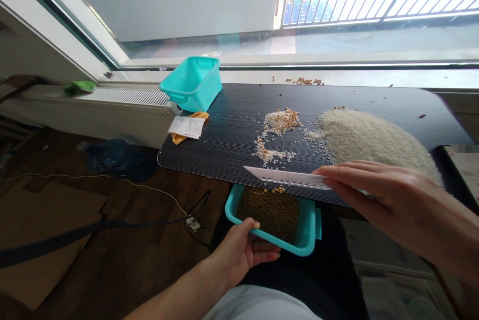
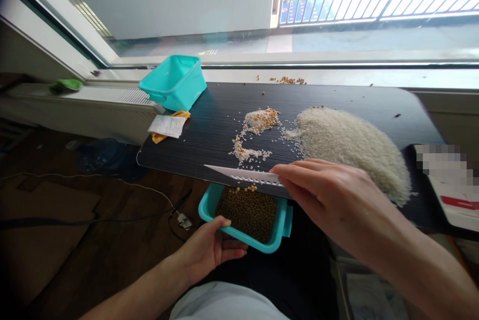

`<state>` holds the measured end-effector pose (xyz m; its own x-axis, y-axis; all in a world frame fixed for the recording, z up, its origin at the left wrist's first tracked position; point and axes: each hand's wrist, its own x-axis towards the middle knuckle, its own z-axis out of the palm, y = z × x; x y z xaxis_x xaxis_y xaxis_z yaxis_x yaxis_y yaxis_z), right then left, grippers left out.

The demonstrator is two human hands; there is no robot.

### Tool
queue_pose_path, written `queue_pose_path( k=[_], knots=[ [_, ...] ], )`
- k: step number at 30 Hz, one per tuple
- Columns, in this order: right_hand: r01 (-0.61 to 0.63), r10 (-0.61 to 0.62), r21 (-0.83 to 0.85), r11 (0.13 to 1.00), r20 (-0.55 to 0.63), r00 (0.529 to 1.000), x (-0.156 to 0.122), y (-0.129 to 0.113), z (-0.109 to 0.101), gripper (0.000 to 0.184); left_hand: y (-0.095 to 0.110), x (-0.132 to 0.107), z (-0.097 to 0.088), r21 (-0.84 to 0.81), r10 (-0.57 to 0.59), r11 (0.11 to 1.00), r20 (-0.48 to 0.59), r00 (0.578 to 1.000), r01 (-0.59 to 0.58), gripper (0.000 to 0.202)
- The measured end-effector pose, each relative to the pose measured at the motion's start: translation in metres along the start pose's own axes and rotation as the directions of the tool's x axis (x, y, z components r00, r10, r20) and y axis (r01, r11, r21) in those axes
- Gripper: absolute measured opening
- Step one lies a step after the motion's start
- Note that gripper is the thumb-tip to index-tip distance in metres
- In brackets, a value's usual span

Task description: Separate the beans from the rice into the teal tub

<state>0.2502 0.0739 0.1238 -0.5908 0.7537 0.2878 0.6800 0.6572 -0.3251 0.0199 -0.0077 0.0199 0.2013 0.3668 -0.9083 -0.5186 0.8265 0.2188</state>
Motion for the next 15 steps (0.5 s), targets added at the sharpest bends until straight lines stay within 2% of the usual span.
queue_pose_path(
  k=[3, 8, 15],
  knots=[
    [-0.01, 0.01, -0.014, 1.0, -0.022, 1.0, -0.004, 0.001, -0.001, 0.023, -0.001, 0.0, 0.0, 0.002, 0.0, 1.0, 0.007, 1.0, 0.0, 0.017],
    [-0.036, 0.036, 0.071, 0.997, -0.007, 0.999, -0.009, 0.001, -0.001, 0.024, -0.001, 0.0, 0.002, 0.016, 0.002, 1.0, -0.002, 1.0, -0.002, 0.017],
    [-0.068, 0.068, 0.1, 0.993, 0.003, 0.998, -0.012, 0.0, -0.005, 0.026, -0.001, -0.001, 0.003, 0.018, -0.007, 1.0, 0.0, 1.0, 0.007, 0.017]
  ],
)
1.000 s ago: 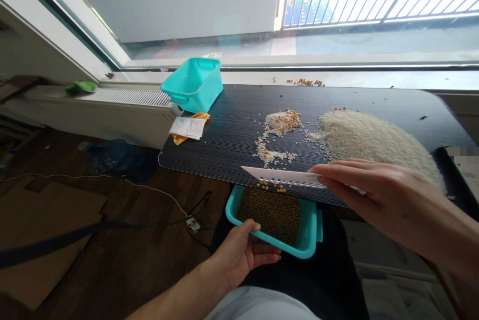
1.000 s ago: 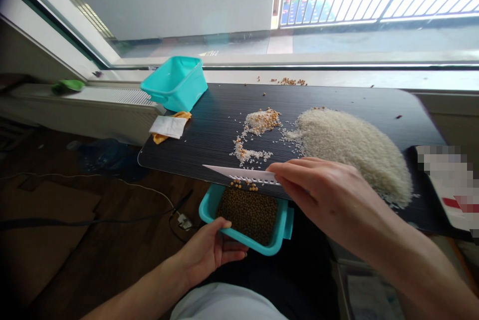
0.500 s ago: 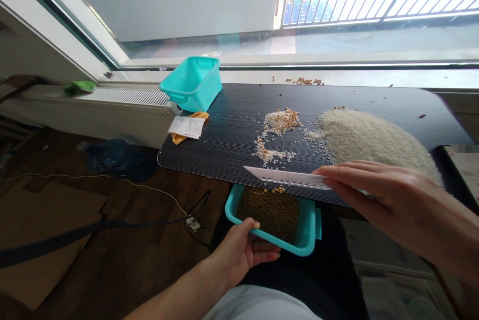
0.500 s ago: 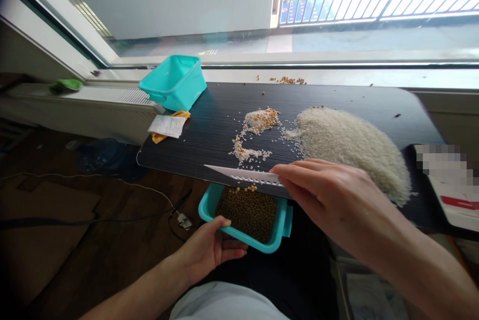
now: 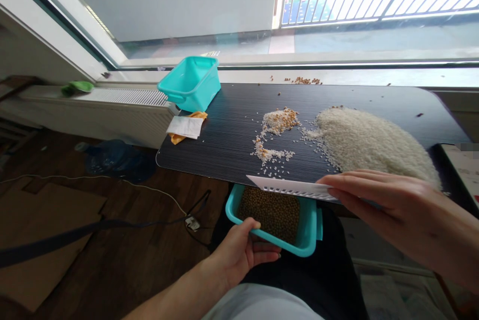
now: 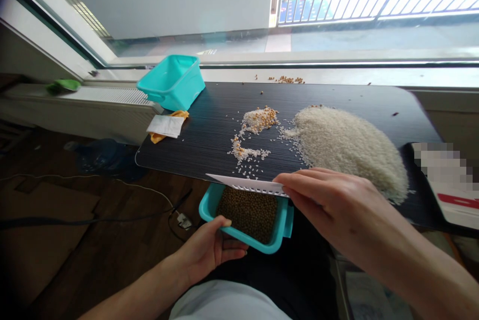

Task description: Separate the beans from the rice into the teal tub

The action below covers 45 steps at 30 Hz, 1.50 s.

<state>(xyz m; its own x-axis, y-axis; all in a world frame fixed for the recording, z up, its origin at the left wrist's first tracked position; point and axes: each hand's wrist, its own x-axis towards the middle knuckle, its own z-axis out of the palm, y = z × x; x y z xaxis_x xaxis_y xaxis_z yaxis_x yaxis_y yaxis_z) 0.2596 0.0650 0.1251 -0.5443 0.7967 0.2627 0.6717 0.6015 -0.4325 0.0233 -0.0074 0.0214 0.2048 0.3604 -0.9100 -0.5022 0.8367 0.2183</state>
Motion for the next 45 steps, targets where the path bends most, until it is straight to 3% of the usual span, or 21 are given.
queue_pose_path(
  k=[3, 7, 13, 20, 25, 32, 39, 45],
  knots=[
    [-0.03, 0.03, -0.009, 0.999, -0.038, 0.999, 0.001, 0.002, 0.0, 0.027, -0.001, 0.001, -0.001, -0.003, -0.001, 1.0, 0.002, 1.0, 0.001, 0.016],
    [-0.161, 0.158, -0.025, 0.987, -0.101, 0.982, 0.01, 0.006, 0.008, 0.031, 0.0, 0.002, -0.002, -0.02, -0.002, 1.0, 0.009, 1.0, 0.002, 0.014],
    [-0.293, 0.293, 0.016, 0.956, -0.021, 0.956, 0.027, 0.013, 0.023, 0.034, 0.002, 0.006, -0.002, -0.028, -0.03, 0.999, 0.0, 1.0, 0.03, 0.019],
    [-0.41, 0.391, -0.114, 0.905, -0.157, 0.907, 0.028, 0.042, 0.013, 0.041, 0.004, 0.01, -0.001, -0.035, -0.025, 0.999, 0.013, 1.0, 0.026, 0.021],
    [-0.377, 0.353, -0.136, 0.916, -0.172, 0.92, 0.046, 0.044, 0.016, 0.039, 0.007, 0.01, 0.003, -0.047, -0.03, 0.998, -0.013, 0.999, 0.03, 0.021],
    [-0.269, 0.26, -0.115, 0.956, -0.084, 0.962, 0.059, 0.037, 0.017, 0.035, 0.007, 0.01, 0.002, -0.048, -0.023, 0.999, -0.037, 0.999, 0.022, 0.016],
    [-0.281, 0.266, -0.157, 0.947, -0.11, 0.958, 0.079, 0.026, 0.013, 0.037, 0.008, 0.012, -0.004, -0.035, -0.028, 0.999, -0.032, 0.999, 0.027, 0.015],
    [-0.247, 0.247, -0.136, 0.959, -0.016, 0.969, 0.097, 0.026, 0.021, 0.042, 0.007, 0.012, -0.009, -0.059, -0.019, 0.998, -0.022, 1.0, 0.018, 0.014]
  ],
)
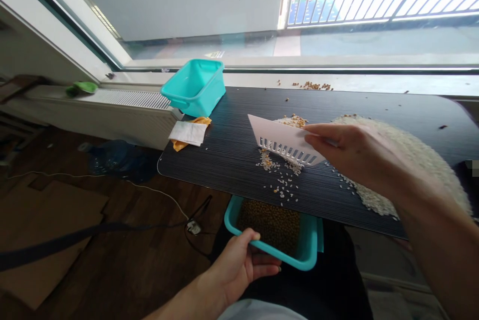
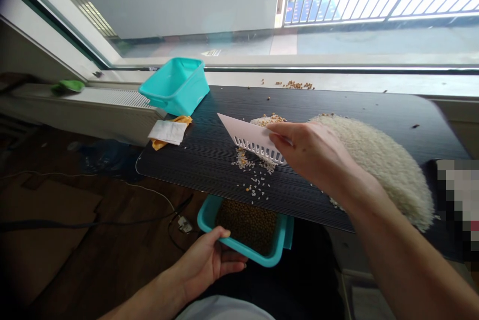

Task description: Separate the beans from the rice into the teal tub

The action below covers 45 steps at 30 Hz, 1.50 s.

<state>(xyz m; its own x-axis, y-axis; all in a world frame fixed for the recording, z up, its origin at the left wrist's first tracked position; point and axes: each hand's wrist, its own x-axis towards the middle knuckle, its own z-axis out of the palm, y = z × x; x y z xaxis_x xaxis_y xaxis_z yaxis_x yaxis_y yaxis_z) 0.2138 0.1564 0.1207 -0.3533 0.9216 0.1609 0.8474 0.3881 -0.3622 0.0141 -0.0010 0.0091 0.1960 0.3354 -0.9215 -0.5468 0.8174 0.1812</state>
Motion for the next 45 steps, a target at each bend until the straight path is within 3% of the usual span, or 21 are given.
queue_pose_path(
  k=[7, 22, 27, 32, 35, 41, 45],
  knots=[
    [0.056, -0.056, 0.021, 0.998, -0.009, 0.998, -0.027, 0.0, -0.009, 0.04, 0.002, -0.003, 0.001, -0.005, -0.005, 1.0, -0.02, 1.0, 0.005, 0.016],
    [0.066, -0.065, 0.048, 0.997, -0.025, 0.998, -0.051, 0.008, -0.005, 0.035, 0.001, -0.008, 0.001, 0.002, 0.008, 1.0, -0.012, 1.0, -0.008, 0.016],
    [0.05, -0.048, 0.032, 0.998, -0.057, 0.997, -0.051, 0.005, -0.007, 0.037, 0.011, -0.014, -0.016, 0.027, 0.006, 1.0, -0.026, 1.0, -0.005, 0.018],
    [0.059, -0.057, 0.031, 0.998, -0.068, 0.996, -0.051, 0.003, -0.005, 0.037, 0.024, -0.02, -0.042, -0.013, 0.114, 0.993, -0.121, 0.986, -0.117, 0.011],
    [0.066, -0.066, -0.009, 0.998, -0.074, 0.995, -0.053, 0.003, -0.005, 0.037, 0.03, -0.022, -0.047, -0.027, 0.137, 0.99, -0.127, 0.982, -0.141, 0.012],
    [0.069, -0.077, -0.098, 0.993, -0.08, 0.994, -0.054, 0.0, -0.008, 0.035, 0.032, -0.026, -0.037, -0.021, 0.101, 0.994, -0.078, 0.992, -0.103, 0.013],
    [0.068, -0.071, -0.048, 0.997, -0.064, 0.995, -0.056, -0.005, -0.006, 0.035, 0.028, -0.029, -0.029, 0.004, 0.056, 0.998, -0.045, 0.997, -0.056, 0.018]
  ],
)
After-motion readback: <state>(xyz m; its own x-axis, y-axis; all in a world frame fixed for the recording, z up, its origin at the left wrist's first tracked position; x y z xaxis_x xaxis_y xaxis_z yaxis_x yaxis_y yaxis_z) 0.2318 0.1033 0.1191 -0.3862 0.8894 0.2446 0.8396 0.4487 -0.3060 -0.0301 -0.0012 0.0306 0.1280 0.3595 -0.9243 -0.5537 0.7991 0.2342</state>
